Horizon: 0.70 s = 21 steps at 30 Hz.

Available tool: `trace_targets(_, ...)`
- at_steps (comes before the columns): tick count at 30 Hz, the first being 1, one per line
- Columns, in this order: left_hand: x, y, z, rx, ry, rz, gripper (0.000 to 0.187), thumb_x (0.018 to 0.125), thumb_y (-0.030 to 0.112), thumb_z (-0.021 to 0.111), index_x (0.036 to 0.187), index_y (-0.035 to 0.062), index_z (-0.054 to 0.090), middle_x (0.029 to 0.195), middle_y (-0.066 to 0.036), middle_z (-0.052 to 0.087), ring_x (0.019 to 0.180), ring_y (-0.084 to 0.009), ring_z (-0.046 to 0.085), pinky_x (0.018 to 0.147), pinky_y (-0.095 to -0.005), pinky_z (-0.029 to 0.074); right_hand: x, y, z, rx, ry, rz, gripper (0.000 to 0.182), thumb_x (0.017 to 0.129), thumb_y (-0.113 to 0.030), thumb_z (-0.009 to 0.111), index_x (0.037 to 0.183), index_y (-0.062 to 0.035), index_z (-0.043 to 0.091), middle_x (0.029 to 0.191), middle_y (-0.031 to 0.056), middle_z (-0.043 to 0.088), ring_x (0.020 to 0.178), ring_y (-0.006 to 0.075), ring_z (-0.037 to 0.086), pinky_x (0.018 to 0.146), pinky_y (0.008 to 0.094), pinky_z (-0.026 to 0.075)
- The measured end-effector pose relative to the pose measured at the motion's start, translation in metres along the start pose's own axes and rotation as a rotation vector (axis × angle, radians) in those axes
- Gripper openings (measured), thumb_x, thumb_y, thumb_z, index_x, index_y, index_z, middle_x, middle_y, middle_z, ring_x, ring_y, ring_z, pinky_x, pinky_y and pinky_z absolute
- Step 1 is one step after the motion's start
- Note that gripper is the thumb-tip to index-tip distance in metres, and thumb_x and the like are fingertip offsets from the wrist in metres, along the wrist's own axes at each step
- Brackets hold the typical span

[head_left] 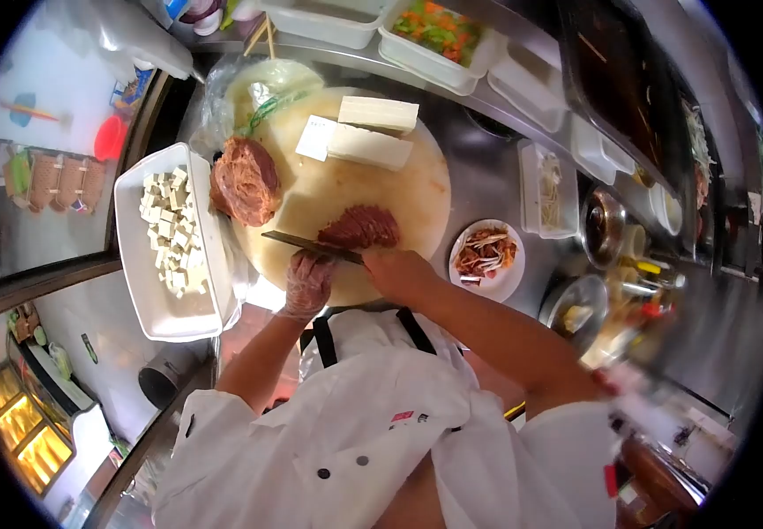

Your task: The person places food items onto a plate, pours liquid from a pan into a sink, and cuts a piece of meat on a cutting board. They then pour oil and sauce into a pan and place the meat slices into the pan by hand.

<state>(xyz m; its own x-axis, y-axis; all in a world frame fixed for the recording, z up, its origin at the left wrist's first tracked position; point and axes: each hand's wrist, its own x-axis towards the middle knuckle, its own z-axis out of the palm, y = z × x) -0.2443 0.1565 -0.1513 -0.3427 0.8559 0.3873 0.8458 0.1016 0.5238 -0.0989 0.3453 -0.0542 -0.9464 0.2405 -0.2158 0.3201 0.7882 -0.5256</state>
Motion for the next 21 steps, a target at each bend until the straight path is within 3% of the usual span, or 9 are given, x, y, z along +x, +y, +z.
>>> trace_targets(6, 0.002, 0.008, -0.007, -0.002, 0.003, -0.016, 0.041, 0.074, -0.002, 0.065, 0.113, 0.0118, 0.068, 0.117, -0.011, 0.059, 0.109, -0.0377, 0.054, 0.092, -0.0479, 0.049, -0.005, -0.003, -0.022, 0.049, -0.126, 0.010, 0.019, 0.094, -0.025, 0.056, 0.099, -0.0073, 0.056, 0.083, 0.0196, 0.067, 0.075, 0.0406, 0.067, 0.066, 0.0521, 0.053)
trace_targets(8, -0.005, 0.007, -0.003, 0.080, -0.006, -0.018, 0.045, 0.072, -0.002, 0.065, 0.114, 0.0123, 0.068, 0.117, -0.011, 0.059, 0.110, -0.0379, 0.054, 0.093, -0.0481, 0.049, -0.020, -0.019, -0.047, 0.004, -0.217, 0.132, 0.020, 0.096, -0.026, 0.053, 0.100, -0.0066, 0.056, 0.086, 0.0194, 0.068, 0.076, 0.0410, 0.068, 0.069, 0.0528, 0.054)
trace_targets(11, -0.013, 0.005, 0.006, 0.066, 0.108, -0.092, 0.046, 0.070, -0.002, 0.066, 0.114, 0.0131, 0.068, 0.117, -0.012, 0.058, 0.110, -0.0382, 0.054, 0.094, -0.0492, 0.049, -0.043, -0.027, -0.062, -0.100, -0.301, 0.152, 0.021, 0.098, -0.026, 0.051, 0.101, -0.0058, 0.055, 0.088, 0.0190, 0.068, 0.078, 0.0412, 0.068, 0.071, 0.0534, 0.054)
trace_targets(14, -0.014, 0.002, 0.006, 0.055, 0.063, -0.083, 0.042, 0.071, -0.001, 0.068, 0.110, 0.0134, 0.068, 0.117, -0.013, 0.056, 0.111, -0.0381, 0.053, 0.094, -0.0499, 0.048, -0.047, -0.028, -0.062, -0.125, -0.354, 0.202, 0.021, 0.098, -0.026, 0.050, 0.103, -0.0058, 0.055, 0.088, 0.0181, 0.069, 0.078, 0.0405, 0.069, 0.070, 0.0523, 0.055)
trace_targets(21, -0.001, 0.004, 0.000, -0.012, 0.069, -0.053, 0.037, 0.073, 0.000, 0.068, 0.107, 0.0135, 0.067, 0.113, -0.012, 0.059, 0.108, -0.0371, 0.055, 0.093, -0.0490, 0.048, -0.004, -0.004, 0.013, -0.010, -0.053, 0.012, 0.020, 0.097, -0.025, 0.051, 0.104, -0.0073, 0.056, 0.088, 0.0183, 0.069, 0.078, 0.0397, 0.069, 0.069, 0.0520, 0.055)
